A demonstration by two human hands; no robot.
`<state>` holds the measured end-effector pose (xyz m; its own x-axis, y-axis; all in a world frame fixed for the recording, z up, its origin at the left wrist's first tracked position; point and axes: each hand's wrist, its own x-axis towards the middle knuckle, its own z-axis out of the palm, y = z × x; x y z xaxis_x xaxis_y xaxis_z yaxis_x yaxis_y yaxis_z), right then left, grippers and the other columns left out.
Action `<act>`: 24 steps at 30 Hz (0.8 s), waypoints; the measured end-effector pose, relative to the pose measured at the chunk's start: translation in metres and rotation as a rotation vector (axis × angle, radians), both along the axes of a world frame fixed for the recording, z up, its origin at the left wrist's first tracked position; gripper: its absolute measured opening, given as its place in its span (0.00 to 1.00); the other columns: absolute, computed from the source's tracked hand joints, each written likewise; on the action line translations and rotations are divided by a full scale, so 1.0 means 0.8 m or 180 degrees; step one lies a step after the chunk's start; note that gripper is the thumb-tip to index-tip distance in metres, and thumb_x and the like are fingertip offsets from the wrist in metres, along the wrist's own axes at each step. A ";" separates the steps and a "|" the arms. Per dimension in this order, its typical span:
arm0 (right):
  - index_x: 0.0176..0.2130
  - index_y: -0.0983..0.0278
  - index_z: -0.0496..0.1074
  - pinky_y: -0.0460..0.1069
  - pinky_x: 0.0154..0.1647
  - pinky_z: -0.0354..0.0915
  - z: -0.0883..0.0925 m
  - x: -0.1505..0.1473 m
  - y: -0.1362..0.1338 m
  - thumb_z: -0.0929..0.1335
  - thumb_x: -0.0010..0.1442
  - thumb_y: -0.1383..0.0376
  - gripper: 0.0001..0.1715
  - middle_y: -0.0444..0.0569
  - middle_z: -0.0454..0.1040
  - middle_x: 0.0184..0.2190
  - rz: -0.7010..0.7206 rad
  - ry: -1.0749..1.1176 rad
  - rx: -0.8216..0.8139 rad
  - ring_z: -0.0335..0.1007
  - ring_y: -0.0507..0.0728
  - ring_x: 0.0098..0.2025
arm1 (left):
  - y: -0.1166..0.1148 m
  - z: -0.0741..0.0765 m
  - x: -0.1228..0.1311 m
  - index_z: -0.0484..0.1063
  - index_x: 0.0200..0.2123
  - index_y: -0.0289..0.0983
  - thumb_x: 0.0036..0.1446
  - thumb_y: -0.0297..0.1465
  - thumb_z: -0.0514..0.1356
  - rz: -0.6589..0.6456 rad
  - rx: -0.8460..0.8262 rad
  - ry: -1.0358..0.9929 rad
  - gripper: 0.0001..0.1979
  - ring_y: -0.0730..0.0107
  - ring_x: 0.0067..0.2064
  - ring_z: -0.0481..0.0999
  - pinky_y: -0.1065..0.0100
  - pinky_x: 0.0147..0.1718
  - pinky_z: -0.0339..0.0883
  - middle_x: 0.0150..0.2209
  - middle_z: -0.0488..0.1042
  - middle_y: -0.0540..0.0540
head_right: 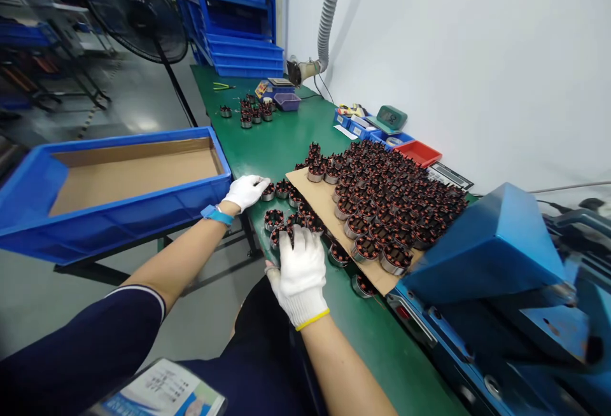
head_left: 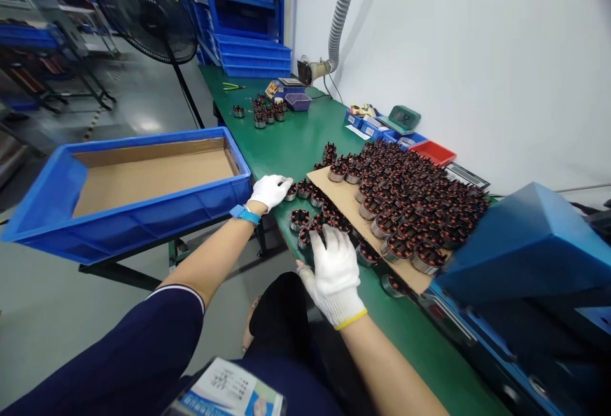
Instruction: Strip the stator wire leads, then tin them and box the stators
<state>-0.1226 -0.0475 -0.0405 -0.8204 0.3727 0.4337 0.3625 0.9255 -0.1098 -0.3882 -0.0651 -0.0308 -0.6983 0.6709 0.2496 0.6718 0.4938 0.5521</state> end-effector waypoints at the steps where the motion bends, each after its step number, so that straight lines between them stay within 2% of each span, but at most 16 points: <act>1: 0.60 0.66 0.64 0.65 0.66 0.50 0.002 -0.002 0.001 0.70 0.55 0.50 0.39 0.63 0.62 0.61 0.0011 -0.0008 0.0016 0.56 0.70 0.61 | 0.002 0.000 -0.001 0.76 0.46 0.37 0.62 0.47 0.50 -0.0144 0.0034 0.0008 0.24 0.50 0.57 0.72 0.51 0.58 0.64 0.50 0.76 0.38; 3: 0.61 0.65 0.62 0.66 0.65 0.50 0.006 -0.008 0.003 0.71 0.54 0.49 0.42 0.62 0.61 0.62 0.0020 -0.0045 0.0041 0.55 0.72 0.62 | 0.003 0.001 0.005 0.72 0.54 0.39 0.60 0.48 0.52 -0.0581 0.0098 0.0039 0.26 0.54 0.61 0.69 0.55 0.61 0.62 0.58 0.71 0.40; 5: 0.61 0.65 0.62 0.66 0.64 0.51 0.010 -0.015 0.005 0.71 0.54 0.48 0.43 0.62 0.61 0.62 0.0051 -0.0134 0.0039 0.55 0.72 0.61 | -0.004 0.003 0.018 0.68 0.58 0.40 0.52 0.49 0.60 -0.1084 0.0091 0.0059 0.33 0.56 0.61 0.68 0.58 0.62 0.62 0.61 0.67 0.41; 8: 0.60 0.66 0.63 0.65 0.63 0.54 0.013 -0.018 0.009 0.69 0.56 0.49 0.40 0.61 0.64 0.60 0.0156 -0.0261 -0.0006 0.57 0.71 0.60 | -0.027 0.005 0.037 0.66 0.59 0.38 0.33 0.49 0.71 -0.1700 0.0089 0.0247 0.48 0.51 0.62 0.67 0.58 0.63 0.60 0.63 0.64 0.38; 10: 0.60 0.66 0.63 0.64 0.62 0.56 0.012 -0.014 0.009 0.69 0.57 0.51 0.37 0.60 0.65 0.60 0.0216 -0.0302 -0.0051 0.57 0.70 0.60 | -0.045 0.004 0.045 0.67 0.58 0.38 0.27 0.52 0.72 -0.1990 0.0151 0.0458 0.52 0.48 0.61 0.67 0.55 0.63 0.60 0.62 0.64 0.36; 15: 0.56 0.65 0.66 0.63 0.60 0.59 0.008 0.014 0.003 0.69 0.57 0.54 0.32 0.58 0.66 0.58 0.0237 -0.0343 -0.0092 0.59 0.69 0.58 | -0.069 -0.003 0.068 0.70 0.49 0.39 0.23 0.57 0.71 -0.2347 0.0280 0.0608 0.48 0.48 0.51 0.74 0.52 0.54 0.68 0.51 0.72 0.37; 20: 0.54 0.64 0.68 0.62 0.58 0.60 0.008 0.058 -0.011 0.69 0.57 0.57 0.27 0.57 0.69 0.55 0.0137 -0.0344 0.0091 0.61 0.68 0.56 | -0.061 0.002 0.105 0.69 0.45 0.39 0.23 0.61 0.69 -0.2659 0.0374 0.0481 0.47 0.54 0.44 0.76 0.56 0.46 0.71 0.45 0.74 0.41; 24: 0.51 0.65 0.71 0.63 0.57 0.61 0.010 0.099 -0.019 0.69 0.57 0.58 0.24 0.58 0.72 0.51 0.0005 -0.0361 0.0289 0.64 0.68 0.53 | -0.057 0.003 0.138 0.67 0.46 0.39 0.24 0.63 0.67 -0.2827 0.0582 0.0475 0.48 0.55 0.41 0.78 0.57 0.43 0.72 0.42 0.76 0.42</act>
